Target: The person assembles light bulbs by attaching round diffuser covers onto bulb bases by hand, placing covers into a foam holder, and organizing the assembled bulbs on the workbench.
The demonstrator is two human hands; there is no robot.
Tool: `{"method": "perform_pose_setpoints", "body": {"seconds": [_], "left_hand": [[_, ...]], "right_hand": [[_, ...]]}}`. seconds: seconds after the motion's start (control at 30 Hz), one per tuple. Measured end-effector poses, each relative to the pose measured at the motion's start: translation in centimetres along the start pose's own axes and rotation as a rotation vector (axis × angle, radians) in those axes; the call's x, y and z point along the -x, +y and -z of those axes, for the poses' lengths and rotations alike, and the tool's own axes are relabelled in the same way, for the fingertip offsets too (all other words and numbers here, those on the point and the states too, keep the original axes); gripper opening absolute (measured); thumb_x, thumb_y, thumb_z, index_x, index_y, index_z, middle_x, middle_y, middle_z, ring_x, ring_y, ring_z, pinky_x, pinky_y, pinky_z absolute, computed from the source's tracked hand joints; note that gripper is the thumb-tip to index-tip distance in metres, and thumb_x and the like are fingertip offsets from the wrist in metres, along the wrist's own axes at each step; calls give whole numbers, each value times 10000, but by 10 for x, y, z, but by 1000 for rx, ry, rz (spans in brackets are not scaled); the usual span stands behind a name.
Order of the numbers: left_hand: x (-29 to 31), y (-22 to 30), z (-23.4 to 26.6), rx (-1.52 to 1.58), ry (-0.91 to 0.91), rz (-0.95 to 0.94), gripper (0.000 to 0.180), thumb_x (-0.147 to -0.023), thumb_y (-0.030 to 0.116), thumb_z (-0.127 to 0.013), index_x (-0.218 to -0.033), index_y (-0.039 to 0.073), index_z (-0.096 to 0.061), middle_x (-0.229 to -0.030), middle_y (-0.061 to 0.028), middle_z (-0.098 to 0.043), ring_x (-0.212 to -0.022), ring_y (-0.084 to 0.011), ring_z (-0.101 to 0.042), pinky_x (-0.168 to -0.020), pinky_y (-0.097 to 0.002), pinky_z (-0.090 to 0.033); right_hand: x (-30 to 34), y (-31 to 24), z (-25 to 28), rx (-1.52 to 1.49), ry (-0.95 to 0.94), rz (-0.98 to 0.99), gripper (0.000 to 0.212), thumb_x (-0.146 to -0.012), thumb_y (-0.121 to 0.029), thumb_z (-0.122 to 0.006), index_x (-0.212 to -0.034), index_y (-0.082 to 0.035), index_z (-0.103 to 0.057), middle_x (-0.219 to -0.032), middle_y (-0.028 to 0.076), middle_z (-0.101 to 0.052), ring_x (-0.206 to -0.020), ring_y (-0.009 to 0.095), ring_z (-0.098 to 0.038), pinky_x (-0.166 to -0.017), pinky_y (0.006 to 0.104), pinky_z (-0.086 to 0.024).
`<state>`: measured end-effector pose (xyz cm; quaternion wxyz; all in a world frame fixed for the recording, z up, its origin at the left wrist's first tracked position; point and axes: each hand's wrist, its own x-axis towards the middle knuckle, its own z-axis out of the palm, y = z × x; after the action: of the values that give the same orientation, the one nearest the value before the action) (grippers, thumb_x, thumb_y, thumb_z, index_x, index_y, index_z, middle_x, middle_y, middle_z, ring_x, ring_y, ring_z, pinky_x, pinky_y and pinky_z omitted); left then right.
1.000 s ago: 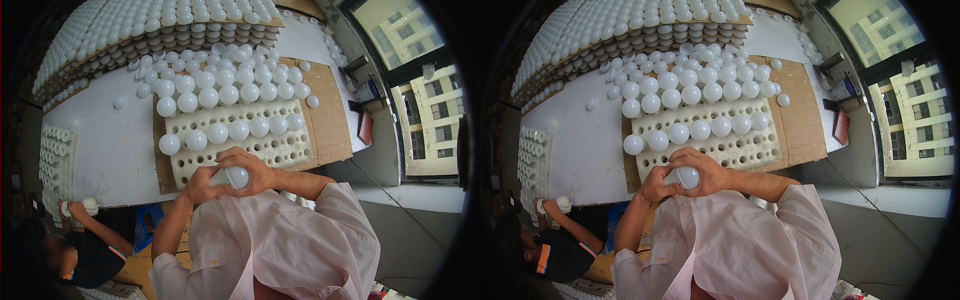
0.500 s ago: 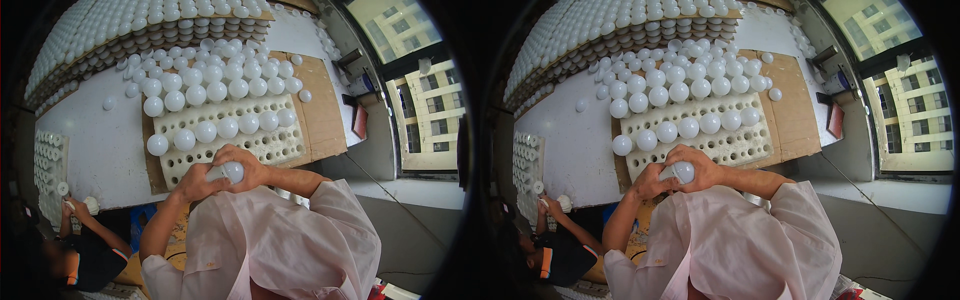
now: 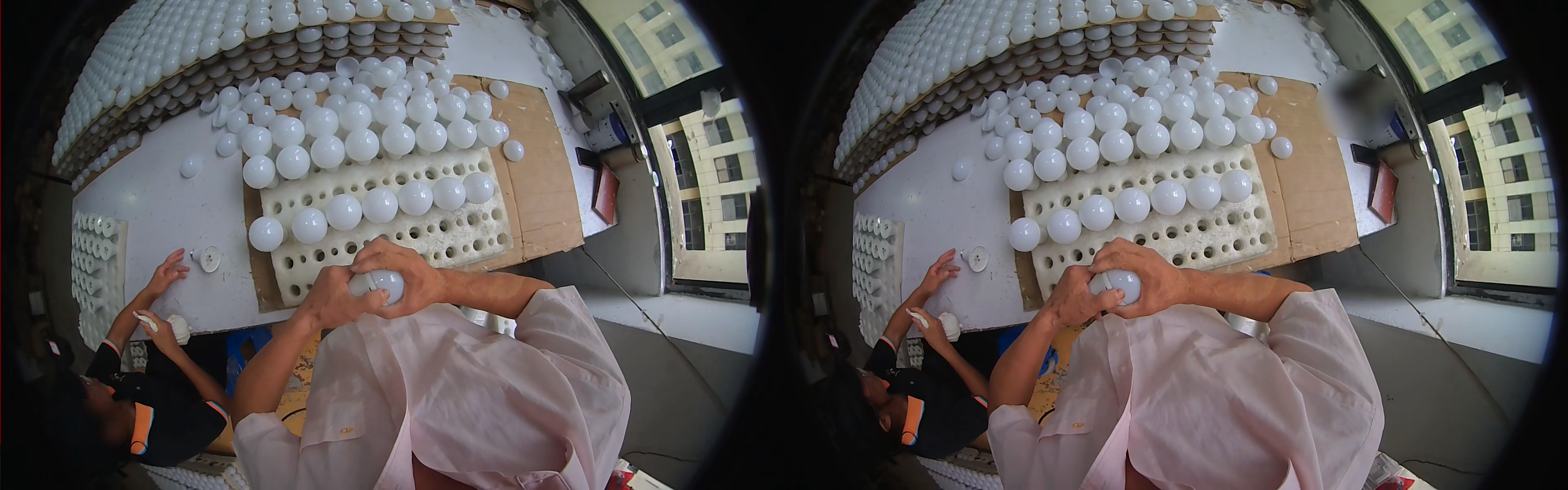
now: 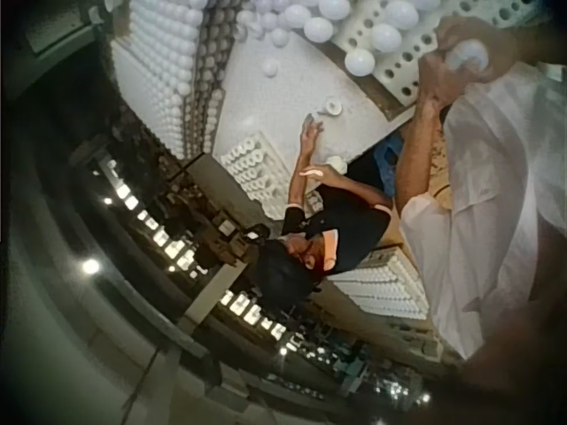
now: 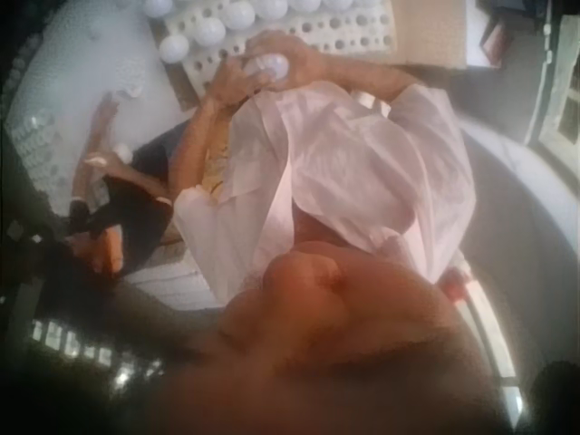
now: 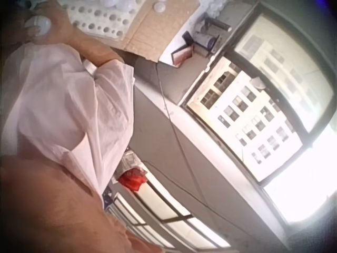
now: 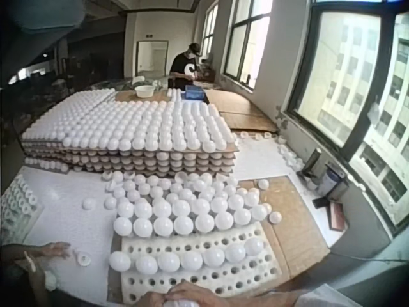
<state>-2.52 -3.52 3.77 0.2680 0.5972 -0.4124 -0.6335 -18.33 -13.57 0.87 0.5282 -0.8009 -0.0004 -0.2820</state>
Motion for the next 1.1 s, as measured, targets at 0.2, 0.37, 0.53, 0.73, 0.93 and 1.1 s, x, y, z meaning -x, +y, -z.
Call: {"method": "perform_pose_setpoints", "body": {"seconds": [0.2, 0.37, 0.53, 0.73, 0.93, 1.1], "left_hand": [[5, 6, -6, -73, 46, -58, 514, -665, 391, -647, -887, -73, -632, -757, -169, -652, -727, -227, -645, -659, -327, -504], [-3, -5, -9, -49, 69, -72, 477, -690, 375, -621, -895, -56, -635, -743, -148, -649, -704, -201, -638, -587, -318, -511], [-32, -27, -5, 624, -123, -26, 530, -804, 428, -535, -1063, -34, -554, -748, -130, -626, -546, -192, -614, -382, -254, -477], [-63, -41, -22, 1146, -370, -57, 558, -913, 512, -427, -1147, 11, -501, -750, -135, -618, -488, -217, -613, -300, -231, -429], [-73, -46, -47, 305, 53, -267, 334, -943, 186, -513, -1182, -46, -483, -1044, -183, -643, -861, -244, -669, -593, -261, -500], [-75, -23, -56, 427, 2, -163, 268, -899, 103, -573, -1113, -55, -540, -1096, -200, -634, -922, -236, -660, -628, -249, -494]], "right_hand": [[-4, -3, -1, -14, -1, 60, 430, -581, -46, -686, -998, -46, -580, -952, 100, -558, -852, 240, -551, -736, 341, -476], [-7, 1, 3, 16, -24, 68, 387, -583, -59, -693, -950, -48, -574, -921, 91, -561, -820, 251, -549, -722, 342, -467], [-18, 0, 19, -109, -90, -359, 876, -569, -79, -778, -1339, -49, -360, -1100, 129, -525, -1010, 283, -550, -878, 387, -460], [21, -3, 16, -271, 209, -657, 877, -642, -86, -780, -1368, -74, -289, -1247, 143, -432, -1162, 248, -452, -971, 382, -393], [82, 0, 89, 307, 649, -471, 759, -630, -50, -773, -1279, -80, -381, -1229, 125, -443, -1124, 242, -480, -937, 369, -416], [122, 36, 193, 866, 867, -369, 718, -611, -35, -768, -1242, -58, -426, -1213, 157, -470, -1081, 297, -518, -880, 387, -465]]}}
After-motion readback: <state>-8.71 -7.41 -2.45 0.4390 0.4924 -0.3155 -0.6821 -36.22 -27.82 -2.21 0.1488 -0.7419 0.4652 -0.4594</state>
